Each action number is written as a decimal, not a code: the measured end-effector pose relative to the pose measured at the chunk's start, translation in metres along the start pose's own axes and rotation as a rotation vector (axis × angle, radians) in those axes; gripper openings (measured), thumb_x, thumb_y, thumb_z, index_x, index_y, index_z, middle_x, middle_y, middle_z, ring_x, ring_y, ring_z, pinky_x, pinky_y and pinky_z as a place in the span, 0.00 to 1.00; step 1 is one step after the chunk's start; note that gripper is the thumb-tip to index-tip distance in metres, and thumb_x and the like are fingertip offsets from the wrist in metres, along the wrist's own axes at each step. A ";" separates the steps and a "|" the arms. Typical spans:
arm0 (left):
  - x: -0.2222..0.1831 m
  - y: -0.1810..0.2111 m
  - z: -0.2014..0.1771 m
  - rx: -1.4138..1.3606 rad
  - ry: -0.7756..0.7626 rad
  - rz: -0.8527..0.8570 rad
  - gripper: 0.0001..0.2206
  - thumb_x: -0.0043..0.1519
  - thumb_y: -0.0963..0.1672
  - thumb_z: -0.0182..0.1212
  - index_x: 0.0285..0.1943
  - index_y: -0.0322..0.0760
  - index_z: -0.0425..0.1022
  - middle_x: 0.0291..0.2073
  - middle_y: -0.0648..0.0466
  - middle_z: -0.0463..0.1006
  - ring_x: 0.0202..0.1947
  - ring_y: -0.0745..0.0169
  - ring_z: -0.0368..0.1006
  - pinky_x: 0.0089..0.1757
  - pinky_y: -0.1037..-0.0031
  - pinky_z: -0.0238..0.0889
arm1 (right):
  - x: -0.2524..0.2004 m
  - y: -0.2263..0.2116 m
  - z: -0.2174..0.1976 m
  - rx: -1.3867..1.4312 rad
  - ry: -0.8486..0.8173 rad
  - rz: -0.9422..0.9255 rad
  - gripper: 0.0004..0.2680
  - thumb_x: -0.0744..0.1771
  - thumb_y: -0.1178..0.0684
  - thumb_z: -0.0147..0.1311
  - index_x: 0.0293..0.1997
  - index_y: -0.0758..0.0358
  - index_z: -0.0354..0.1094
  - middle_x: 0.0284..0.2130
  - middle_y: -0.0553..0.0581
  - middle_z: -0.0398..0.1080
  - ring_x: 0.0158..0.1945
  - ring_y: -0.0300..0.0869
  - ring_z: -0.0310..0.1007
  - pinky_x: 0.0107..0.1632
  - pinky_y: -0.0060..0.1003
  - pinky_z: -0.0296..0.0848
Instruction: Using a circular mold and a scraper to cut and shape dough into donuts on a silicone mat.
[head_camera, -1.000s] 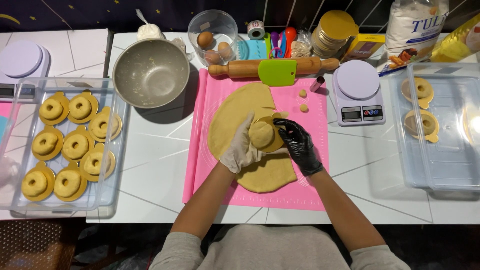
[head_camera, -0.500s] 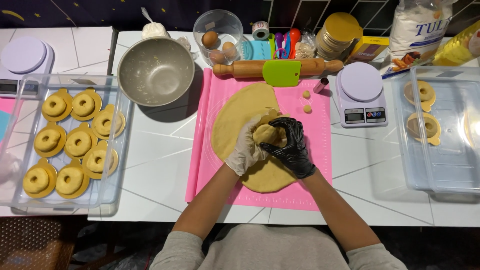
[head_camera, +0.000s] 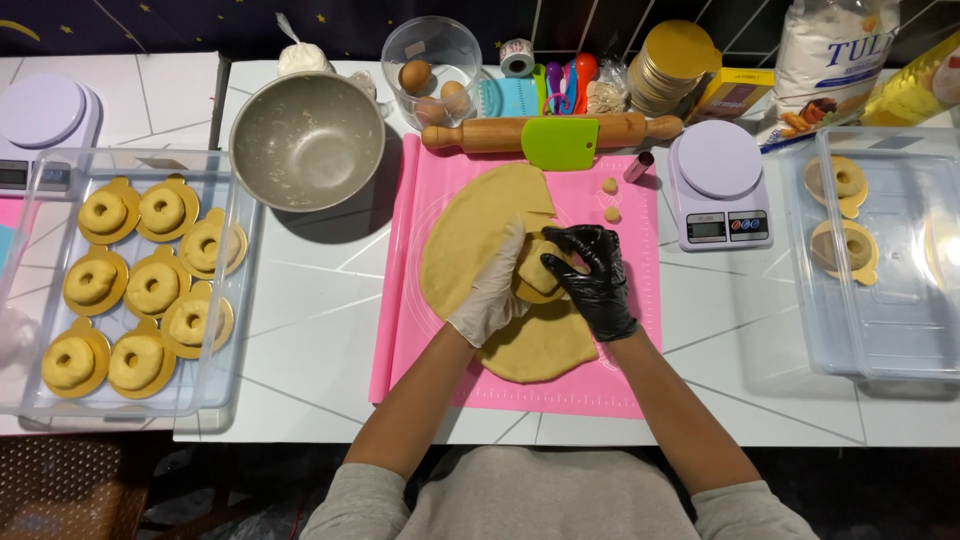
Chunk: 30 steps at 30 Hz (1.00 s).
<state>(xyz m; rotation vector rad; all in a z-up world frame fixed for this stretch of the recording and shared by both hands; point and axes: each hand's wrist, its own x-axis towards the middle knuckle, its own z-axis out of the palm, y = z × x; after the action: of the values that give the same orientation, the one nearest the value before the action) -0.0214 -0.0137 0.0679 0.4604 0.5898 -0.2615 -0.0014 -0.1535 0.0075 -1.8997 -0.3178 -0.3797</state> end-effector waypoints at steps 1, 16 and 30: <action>0.013 -0.002 -0.009 0.068 0.007 0.010 0.24 0.57 0.48 0.74 0.59 0.37 0.71 0.45 0.42 0.81 0.38 0.44 0.81 0.37 0.56 0.79 | 0.000 0.008 0.003 -0.128 0.095 -0.124 0.14 0.62 0.58 0.72 0.52 0.61 0.78 0.46 0.60 0.77 0.55 0.51 0.75 0.66 0.44 0.65; 0.019 -0.013 0.000 0.043 0.107 0.149 0.25 0.60 0.57 0.64 0.57 0.38 0.77 0.47 0.46 0.82 0.42 0.55 0.81 0.44 0.64 0.76 | 0.000 0.030 0.003 0.231 0.119 0.335 0.08 0.68 0.58 0.62 0.53 0.59 0.76 0.42 0.54 0.78 0.43 0.37 0.74 0.50 0.36 0.76; 0.030 -0.002 -0.023 -0.292 -0.577 -0.111 0.32 0.71 0.57 0.46 0.73 0.28 0.62 0.65 0.35 0.69 0.60 0.39 0.71 0.60 0.49 0.64 | -0.005 -0.002 -0.006 0.481 -0.002 0.447 0.09 0.66 0.62 0.64 0.51 0.66 0.77 0.32 0.59 0.78 0.30 0.36 0.76 0.36 0.32 0.81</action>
<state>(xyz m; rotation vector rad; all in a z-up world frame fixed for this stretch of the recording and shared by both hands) -0.0091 -0.0073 0.0328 0.0569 0.0826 -0.3886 -0.0069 -0.1585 0.0092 -1.4414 0.0238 0.0050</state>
